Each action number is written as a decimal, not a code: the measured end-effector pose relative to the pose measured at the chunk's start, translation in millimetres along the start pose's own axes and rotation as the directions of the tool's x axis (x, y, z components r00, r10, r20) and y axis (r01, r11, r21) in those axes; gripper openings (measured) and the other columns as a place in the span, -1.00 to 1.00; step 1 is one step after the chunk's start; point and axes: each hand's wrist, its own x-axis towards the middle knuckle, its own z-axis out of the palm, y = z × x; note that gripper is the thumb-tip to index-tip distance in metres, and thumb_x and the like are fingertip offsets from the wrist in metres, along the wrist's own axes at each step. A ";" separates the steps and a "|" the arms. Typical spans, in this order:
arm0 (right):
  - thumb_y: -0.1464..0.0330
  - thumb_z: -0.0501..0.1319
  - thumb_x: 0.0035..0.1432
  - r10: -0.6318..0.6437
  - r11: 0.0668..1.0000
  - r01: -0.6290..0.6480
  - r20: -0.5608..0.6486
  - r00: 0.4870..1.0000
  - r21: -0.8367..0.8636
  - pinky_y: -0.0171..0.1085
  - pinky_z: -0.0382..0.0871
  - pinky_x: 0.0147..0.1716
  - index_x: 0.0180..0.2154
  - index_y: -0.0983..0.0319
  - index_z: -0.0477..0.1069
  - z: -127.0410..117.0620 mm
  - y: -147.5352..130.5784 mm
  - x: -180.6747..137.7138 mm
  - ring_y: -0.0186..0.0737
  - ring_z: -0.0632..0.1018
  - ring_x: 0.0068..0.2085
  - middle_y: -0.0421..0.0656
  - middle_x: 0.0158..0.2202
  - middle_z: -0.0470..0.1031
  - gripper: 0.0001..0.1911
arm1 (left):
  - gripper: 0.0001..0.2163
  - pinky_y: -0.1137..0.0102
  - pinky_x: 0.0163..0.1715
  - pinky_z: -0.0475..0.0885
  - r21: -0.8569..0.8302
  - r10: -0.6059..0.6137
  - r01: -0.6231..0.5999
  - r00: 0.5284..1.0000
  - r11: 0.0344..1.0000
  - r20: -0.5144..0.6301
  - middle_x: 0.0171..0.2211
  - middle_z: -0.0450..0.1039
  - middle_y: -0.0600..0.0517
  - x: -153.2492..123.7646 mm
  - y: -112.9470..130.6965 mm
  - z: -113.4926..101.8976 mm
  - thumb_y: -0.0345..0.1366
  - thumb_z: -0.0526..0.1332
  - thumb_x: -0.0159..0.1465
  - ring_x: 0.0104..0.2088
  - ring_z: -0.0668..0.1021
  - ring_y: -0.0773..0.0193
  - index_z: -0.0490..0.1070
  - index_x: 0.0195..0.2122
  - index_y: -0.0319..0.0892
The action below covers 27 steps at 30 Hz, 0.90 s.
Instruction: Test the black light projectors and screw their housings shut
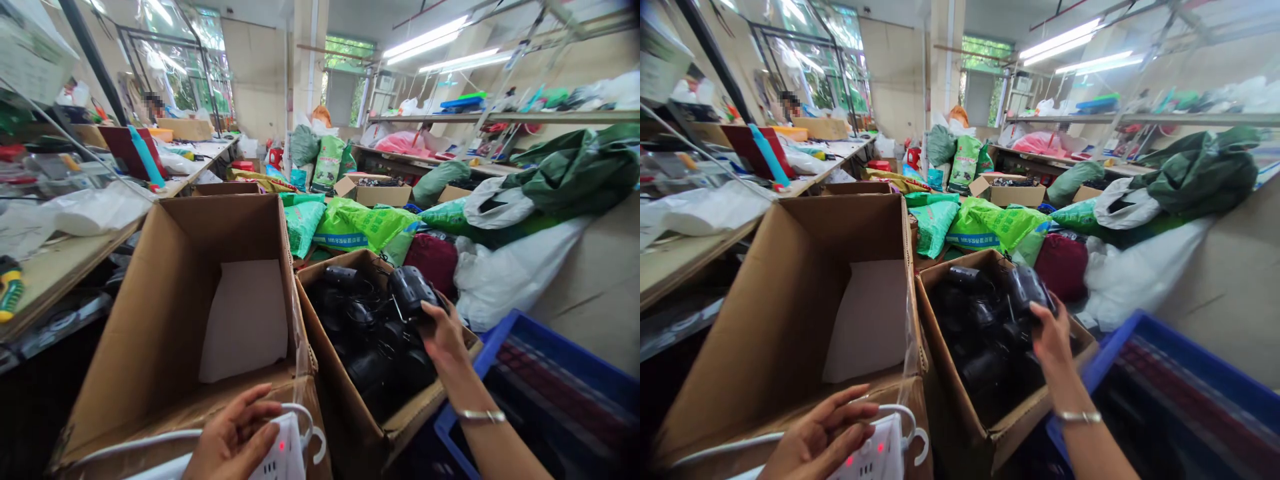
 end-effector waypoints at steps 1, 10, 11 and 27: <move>0.17 0.19 -0.11 0.003 0.998 -0.004 0.015 1.000 0.062 -0.12 0.48 -0.28 0.08 0.18 0.23 -3.5 -4.5 -20.1 -0.13 0.55 -0.26 -0.12 -0.18 0.48 -0.34 | -0.46 0.31 -0.25 0.44 -0.005 0.004 -0.004 0.998 1.000 0.064 -0.26 0.57 -0.08 0.8 2.6 8.0 0.00 0.41 -0.06 -0.27 0.58 0.12 0.43 -0.10 -0.16; 0.32 0.33 -0.15 0.247 0.855 -0.336 0.259 0.934 0.396 -0.25 0.46 -0.24 0.06 -0.01 0.24 -6.6 -11.8 -161.8 -0.16 0.56 -0.21 -0.22 -0.17 0.53 -0.33 | -0.03 0.26 -0.15 0.37 -0.259 -0.139 0.288 0.870 0.922 0.473 -0.20 0.48 -0.14 3.2 -7.0 87.2 0.16 0.38 -0.12 -0.18 0.55 0.09 0.06 0.24 -0.20; 0.34 0.35 -0.16 0.234 0.893 -0.315 0.265 0.935 0.322 -0.24 0.46 -0.21 0.04 0.01 0.27 -4.9 -9.8 -168.9 -0.14 0.56 -0.19 -0.21 -0.17 0.53 -0.34 | 0.01 0.27 -0.14 0.37 -0.324 -0.140 0.328 0.861 0.887 0.489 -0.19 0.48 -0.12 3.9 -7.1 96.0 0.16 0.37 -0.12 -0.16 0.55 0.10 -0.04 0.27 -0.16; -0.09 0.22 -0.02 0.366 0.712 -0.639 0.624 0.691 0.290 -0.11 0.46 -0.35 -0.29 0.27 0.48 27.8 -16.5 -96.9 -0.06 0.59 -0.37 -0.06 -0.39 0.59 -0.46 | -0.45 0.13 0.03 0.34 0.167 0.279 -0.314 0.938 0.935 0.205 -0.04 0.20 -0.03 29.1 18.1 94.2 -0.48 0.43 -0.22 -0.04 0.40 0.02 0.52 -0.12 -0.06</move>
